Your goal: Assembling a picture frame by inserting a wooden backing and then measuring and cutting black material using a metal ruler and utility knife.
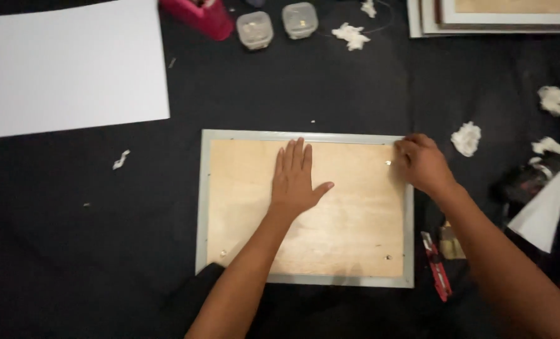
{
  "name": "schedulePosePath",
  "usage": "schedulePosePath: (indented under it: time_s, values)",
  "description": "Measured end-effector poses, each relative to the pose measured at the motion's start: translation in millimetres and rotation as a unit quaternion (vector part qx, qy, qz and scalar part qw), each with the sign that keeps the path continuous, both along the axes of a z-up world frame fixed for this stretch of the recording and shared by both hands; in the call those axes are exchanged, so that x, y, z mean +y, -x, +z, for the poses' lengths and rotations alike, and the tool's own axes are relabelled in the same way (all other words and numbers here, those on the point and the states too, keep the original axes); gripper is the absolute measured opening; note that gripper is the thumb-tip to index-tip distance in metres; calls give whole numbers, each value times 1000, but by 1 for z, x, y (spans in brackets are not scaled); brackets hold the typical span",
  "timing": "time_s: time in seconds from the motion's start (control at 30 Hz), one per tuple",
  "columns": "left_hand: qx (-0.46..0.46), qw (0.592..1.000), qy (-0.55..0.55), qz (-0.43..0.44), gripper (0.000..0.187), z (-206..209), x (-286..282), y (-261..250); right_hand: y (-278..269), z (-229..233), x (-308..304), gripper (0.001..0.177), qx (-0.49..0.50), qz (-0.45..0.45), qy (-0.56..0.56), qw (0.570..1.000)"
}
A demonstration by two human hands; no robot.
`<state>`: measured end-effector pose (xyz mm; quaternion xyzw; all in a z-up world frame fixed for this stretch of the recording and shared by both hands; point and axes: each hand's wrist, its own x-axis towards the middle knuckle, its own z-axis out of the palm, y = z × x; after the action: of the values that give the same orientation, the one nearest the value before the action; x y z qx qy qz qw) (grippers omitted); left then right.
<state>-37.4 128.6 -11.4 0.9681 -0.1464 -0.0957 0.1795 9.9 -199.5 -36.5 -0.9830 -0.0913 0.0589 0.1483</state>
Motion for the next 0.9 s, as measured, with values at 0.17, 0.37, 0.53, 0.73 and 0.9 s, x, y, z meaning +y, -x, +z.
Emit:
schedulePosePath:
  time_s: [0.17,0.37,0.53,0.73,0.9]
  values:
    - [44,998,-50,-10,109,10,24,-20,5,-11,-4,31,-17,1,86,996]
    - [44,999,-13,-28,115,8,26,-31,10,-22,-8,35,-11,-29,22,999]
    - [56,998,-22,-10,117,11,22,-39,15,-25,-15,41,-16,-98,-55,994]
    - [67,997,-23,-25,103,19,21,-37,24,-8,-20,54,26,-137,-149,979]
    - [87,996,2,-13,94,22,21,-30,20,2,-12,52,27,-128,-157,979]
